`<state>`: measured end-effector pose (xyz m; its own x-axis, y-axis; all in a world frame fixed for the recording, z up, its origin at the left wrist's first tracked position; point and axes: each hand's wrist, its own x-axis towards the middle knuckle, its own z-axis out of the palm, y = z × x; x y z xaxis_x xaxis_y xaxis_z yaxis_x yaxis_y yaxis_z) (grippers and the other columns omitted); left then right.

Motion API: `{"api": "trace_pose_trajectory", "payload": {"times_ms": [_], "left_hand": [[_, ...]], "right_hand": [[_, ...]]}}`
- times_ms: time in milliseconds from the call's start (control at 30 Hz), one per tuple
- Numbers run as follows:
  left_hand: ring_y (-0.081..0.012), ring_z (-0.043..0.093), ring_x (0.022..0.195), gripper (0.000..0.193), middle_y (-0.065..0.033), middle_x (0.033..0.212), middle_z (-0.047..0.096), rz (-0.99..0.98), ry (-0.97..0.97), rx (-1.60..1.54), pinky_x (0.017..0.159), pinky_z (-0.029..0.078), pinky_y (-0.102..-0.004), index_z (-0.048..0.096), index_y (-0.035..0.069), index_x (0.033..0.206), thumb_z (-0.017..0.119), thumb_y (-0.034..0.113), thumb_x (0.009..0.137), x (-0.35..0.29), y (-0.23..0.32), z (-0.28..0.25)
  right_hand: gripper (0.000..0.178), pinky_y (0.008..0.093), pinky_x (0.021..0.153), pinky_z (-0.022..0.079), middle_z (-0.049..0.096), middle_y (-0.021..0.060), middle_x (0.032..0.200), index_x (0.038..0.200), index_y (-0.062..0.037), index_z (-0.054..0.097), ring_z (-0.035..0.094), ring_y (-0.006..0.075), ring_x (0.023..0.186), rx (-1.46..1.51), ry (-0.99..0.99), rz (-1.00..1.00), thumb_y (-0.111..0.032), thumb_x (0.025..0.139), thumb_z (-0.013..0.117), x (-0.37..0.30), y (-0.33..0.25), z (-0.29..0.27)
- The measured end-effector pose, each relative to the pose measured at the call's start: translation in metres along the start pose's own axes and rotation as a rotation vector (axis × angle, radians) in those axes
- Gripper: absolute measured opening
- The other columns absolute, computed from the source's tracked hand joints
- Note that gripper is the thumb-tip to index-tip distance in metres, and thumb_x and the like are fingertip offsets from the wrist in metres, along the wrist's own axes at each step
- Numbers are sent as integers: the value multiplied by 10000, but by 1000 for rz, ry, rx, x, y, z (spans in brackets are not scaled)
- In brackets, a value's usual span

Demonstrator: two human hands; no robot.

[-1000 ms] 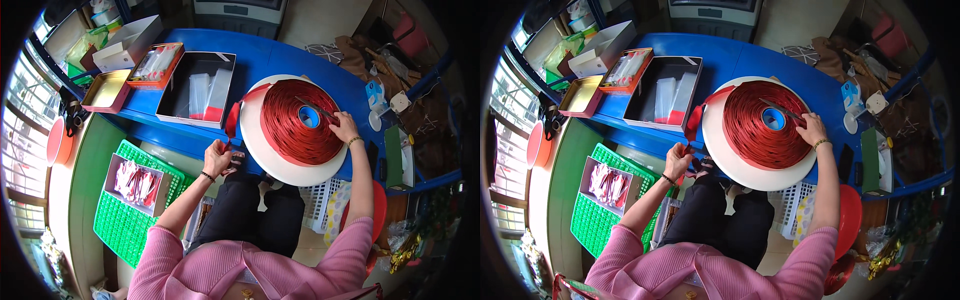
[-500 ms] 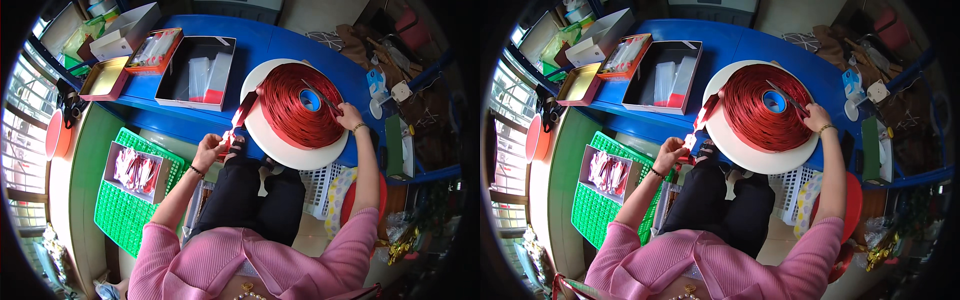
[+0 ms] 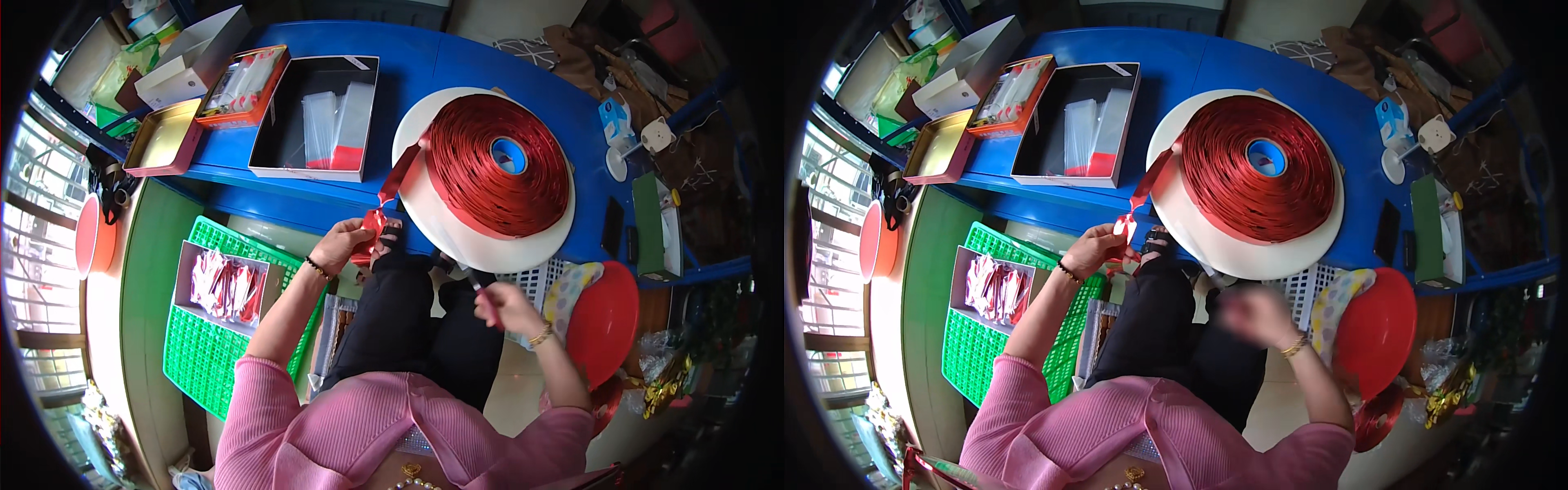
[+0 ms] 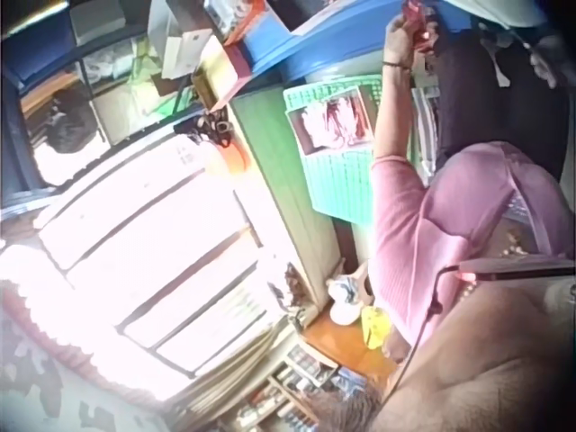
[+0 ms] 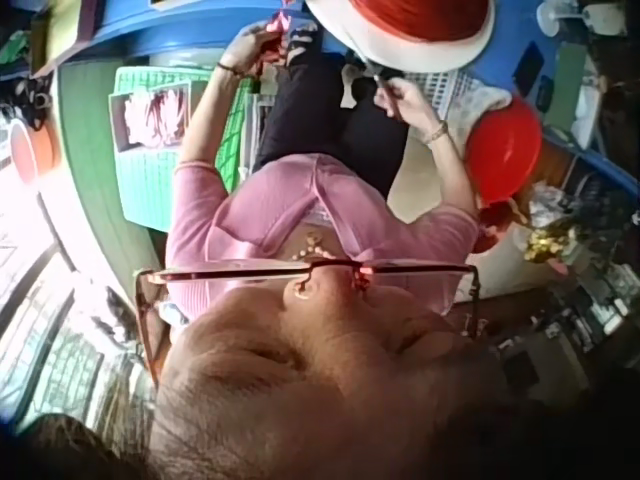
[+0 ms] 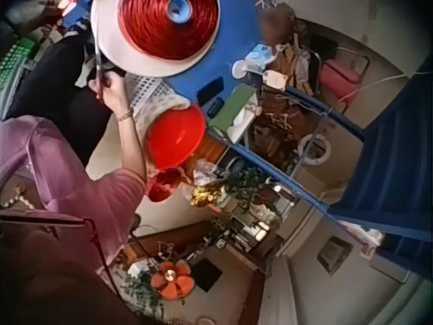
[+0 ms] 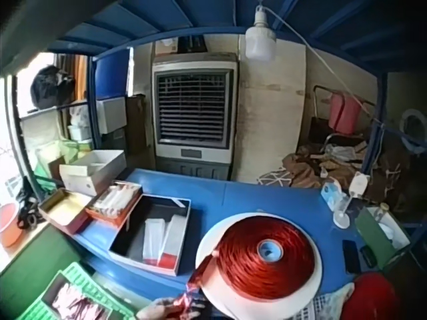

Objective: Cutting red ribbon from a spool and hand-tying it into decorative bows.

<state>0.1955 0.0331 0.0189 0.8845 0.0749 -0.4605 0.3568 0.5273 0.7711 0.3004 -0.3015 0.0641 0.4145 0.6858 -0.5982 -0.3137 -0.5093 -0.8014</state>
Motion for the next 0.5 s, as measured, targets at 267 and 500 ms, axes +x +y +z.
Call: {"api": "trace_pose_trajectory", "payload": {"times_ms": [267, 500], "left_hand": [[-162, 607, 634, 119, -109, 747, 630, -29, 4, 62, 621, 473, -260, 552, 12, 875, 489, 109, 898, 0, -3, -4], [-149, 610, 613, 137, -87, 723, 637, -8, -17, 120, 599, 480, -249, 583, -1, 898, 492, 102, 883, -9, 5, 1]], "right_hand": [[116, 186, 541, 438, 596, 47, 766, 897, -33, 479, 563, 69, 639, 638, -328, 228, -60, 842, 577, 75, 18, 53], [245, 221, 524, 467, 645, 81, 765, 805, 8, 514, 583, 80, 611, 39, -244, -116, -202, 838, 638, 85, -6, 61]]}}
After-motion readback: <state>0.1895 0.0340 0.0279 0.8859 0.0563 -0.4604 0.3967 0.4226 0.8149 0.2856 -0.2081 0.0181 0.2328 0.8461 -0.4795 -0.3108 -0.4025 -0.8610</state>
